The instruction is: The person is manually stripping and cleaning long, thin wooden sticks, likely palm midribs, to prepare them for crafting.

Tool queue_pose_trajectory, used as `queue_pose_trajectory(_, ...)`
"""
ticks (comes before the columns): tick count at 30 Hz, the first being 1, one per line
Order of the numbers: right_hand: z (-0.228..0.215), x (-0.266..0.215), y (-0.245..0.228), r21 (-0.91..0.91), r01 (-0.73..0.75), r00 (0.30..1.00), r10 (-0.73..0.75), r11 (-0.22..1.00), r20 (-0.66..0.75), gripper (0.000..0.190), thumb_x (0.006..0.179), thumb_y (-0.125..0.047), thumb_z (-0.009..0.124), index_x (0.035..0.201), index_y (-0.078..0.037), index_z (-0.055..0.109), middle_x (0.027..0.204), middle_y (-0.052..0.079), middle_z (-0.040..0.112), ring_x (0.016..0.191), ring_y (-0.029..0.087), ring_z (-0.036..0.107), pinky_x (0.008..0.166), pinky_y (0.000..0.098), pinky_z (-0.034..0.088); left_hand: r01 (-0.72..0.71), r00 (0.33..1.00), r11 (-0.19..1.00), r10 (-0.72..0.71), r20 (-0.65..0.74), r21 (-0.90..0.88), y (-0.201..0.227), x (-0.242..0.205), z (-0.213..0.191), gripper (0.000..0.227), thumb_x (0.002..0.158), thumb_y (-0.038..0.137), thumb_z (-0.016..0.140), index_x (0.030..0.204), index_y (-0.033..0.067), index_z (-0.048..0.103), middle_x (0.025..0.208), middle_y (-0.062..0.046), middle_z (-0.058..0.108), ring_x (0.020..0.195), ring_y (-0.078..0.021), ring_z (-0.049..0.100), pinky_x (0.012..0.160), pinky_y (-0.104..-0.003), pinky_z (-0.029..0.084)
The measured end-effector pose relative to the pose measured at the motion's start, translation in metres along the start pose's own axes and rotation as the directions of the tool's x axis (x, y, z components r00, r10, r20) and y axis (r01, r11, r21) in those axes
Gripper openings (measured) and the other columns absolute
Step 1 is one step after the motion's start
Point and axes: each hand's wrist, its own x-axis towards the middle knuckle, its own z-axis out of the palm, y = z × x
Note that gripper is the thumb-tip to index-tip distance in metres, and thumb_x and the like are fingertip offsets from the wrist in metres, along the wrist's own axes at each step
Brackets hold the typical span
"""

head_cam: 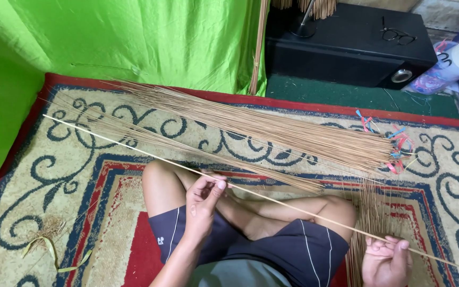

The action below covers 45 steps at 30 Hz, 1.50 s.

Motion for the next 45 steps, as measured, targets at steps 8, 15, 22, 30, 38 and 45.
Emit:
queue_pose_trajectory(8,-0.007,0.01,-0.029,-0.008,0.056,0.995,-0.057,0.998,-0.087,0.027,0.125,-0.029,0.047,0.115,-0.014,0.068,0.085,-0.004,0.072,0.079,0.005,0.07,0.086,0.027,0.056,-0.095,0.994,0.995,0.093,-0.055,-0.025,0.022,0.015,-0.022,0.015,0.1,0.004,0.062,0.109,-0.0057,0.068,0.097,-0.012,0.071,0.084,-0.015,0.062,0.081,-0.025,0.052)
queue_pose_trajectory(15,0.018,0.005,-0.002,0.114,0.029,0.998,-0.034,0.993,0.043,0.019,0.113,-0.016,0.054,0.115,-0.01,0.072,0.097,0.002,0.077,0.082,0.012,0.071,0.085,0.0365,0.055,0.033,0.999,0.999,-0.034,0.014,0.031,-0.005,-0.007,0.013,0.014,0.095,0.004,0.068,0.108,-0.0021,0.071,0.102,-0.01,0.073,0.092,-0.0165,0.07,0.087,-0.028,0.055)
queue_pose_trajectory(22,0.072,-0.011,0.027,0.115,-0.167,0.984,0.158,0.979,0.079,0.024,0.108,-0.013,0.053,0.115,0.002,0.071,0.092,0.012,0.071,0.081,0.018,0.063,0.084,0.037,0.049,0.152,0.976,0.987,-0.16,0.148,0.06,-0.019,-0.013,0.021,0.018,0.097,0.009,0.067,0.108,-0.004,0.073,0.087,-0.013,0.078,0.08,-0.0161,0.07,0.078,-0.028,0.056)
queue_pose_trajectory(30,0.051,-0.002,0.018,0.124,-0.109,0.994,0.104,0.986,0.04,0.024,0.11,-0.011,0.043,0.111,0.0,0.064,0.1,0.015,0.068,0.084,0.02,0.06,0.084,0.0378,0.048,0.023,0.985,0.992,-0.043,0.166,0.123,-0.024,0.007,-0.017,0.014,0.103,0.004,0.054,0.104,-0.0033,0.067,0.096,-0.01,0.064,0.081,-0.0154,0.056,0.078,-0.028,0.049)
queue_pose_trajectory(38,0.065,-0.004,0.006,0.113,-0.14,0.988,0.131,0.984,0.079,0.029,0.109,-0.011,0.039,0.115,0.001,0.065,0.089,0.015,0.069,0.081,0.022,0.063,0.085,0.0415,0.047,0.207,0.974,0.977,-0.202,0.101,-0.05,-0.018,-0.004,0.004,0.019,0.105,0.01,0.053,0.106,-0.0034,0.066,0.091,-0.013,0.065,0.084,-0.0189,0.058,0.081,-0.032,0.048)
queue_pose_trajectory(45,0.062,-0.007,0.02,0.142,-0.124,0.991,0.131,0.982,-0.039,0.031,0.115,-0.02,0.043,0.115,-0.001,0.067,0.087,0.012,0.069,0.079,0.019,0.065,0.083,0.0394,0.05,0.275,0.956,0.955,-0.258,0.142,-0.116,-0.023,-0.007,0.008,0.024,0.106,0.012,0.05,0.102,-0.0044,0.067,0.092,-0.015,0.064,0.084,-0.0211,0.056,0.083,-0.036,0.047)
